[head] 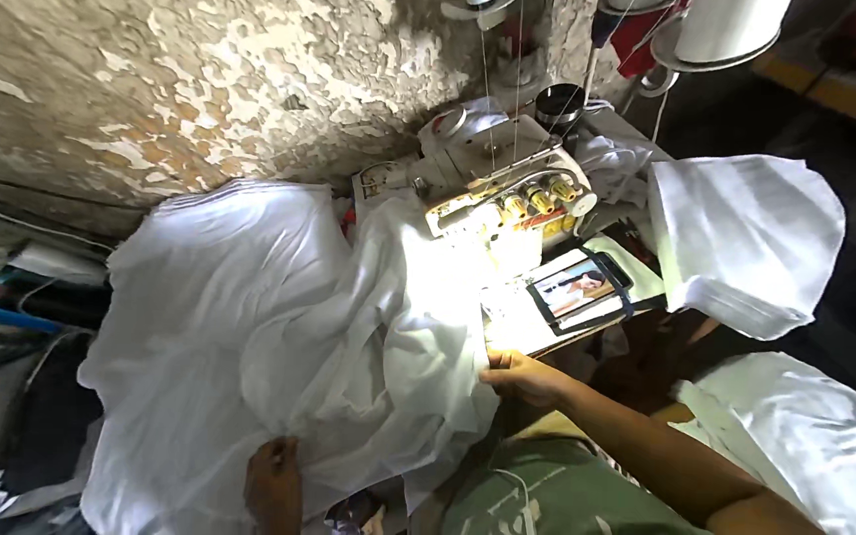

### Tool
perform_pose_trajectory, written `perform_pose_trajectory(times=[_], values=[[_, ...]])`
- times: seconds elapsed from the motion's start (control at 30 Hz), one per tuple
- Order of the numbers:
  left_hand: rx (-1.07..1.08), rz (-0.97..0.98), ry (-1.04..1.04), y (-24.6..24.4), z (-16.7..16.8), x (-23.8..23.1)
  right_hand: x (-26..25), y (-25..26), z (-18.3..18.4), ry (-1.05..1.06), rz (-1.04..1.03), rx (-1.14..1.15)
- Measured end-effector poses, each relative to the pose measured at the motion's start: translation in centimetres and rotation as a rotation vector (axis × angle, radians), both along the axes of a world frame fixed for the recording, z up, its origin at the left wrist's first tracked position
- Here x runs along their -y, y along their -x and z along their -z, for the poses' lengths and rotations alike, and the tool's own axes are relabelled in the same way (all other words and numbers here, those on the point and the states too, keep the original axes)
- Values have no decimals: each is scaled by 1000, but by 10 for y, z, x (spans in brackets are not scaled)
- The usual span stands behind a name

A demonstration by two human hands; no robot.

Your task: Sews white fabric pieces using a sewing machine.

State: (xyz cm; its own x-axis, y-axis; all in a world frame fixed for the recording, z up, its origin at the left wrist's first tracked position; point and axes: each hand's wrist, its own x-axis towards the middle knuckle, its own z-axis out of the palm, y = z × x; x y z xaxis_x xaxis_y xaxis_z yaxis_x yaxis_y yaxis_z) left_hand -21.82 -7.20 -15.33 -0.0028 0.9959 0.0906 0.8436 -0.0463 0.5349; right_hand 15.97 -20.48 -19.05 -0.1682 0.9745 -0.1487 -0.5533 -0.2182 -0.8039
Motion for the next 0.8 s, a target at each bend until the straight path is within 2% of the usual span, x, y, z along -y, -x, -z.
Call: perform_pose_trajectory(times=[0.1,0.17,0.2,0.27,0.33,0.4,0.47,0.53,0.63,0.73,0.8], values=[[355,-116,-83,-3,-34,-5,10,8,-19,-34,53,-38],[488,-73,-245,13,-67,-23,23,6,-32,-35,99,-158],[489,-43,-322,24,-84,-35,29,5,-37,-29,115,-192],[392,-22,-408,38,-114,-63,35,6,-40,8,153,-103],[228,21,-397,43,-126,-93,37,12,-32,54,188,117],[84,35,-300,27,-126,-117,35,18,-13,91,255,323],[-6,29,-145,0,-118,-124,36,22,4,82,295,466],[-42,93,-133,-36,-102,-109,40,25,11,63,274,535],[-50,495,-231,-81,-57,-55,54,28,21,75,199,570],[5,928,-156,-106,-1,5,66,28,26,69,162,566],[-25,1013,-57,-110,28,26,71,29,26,70,161,523]])
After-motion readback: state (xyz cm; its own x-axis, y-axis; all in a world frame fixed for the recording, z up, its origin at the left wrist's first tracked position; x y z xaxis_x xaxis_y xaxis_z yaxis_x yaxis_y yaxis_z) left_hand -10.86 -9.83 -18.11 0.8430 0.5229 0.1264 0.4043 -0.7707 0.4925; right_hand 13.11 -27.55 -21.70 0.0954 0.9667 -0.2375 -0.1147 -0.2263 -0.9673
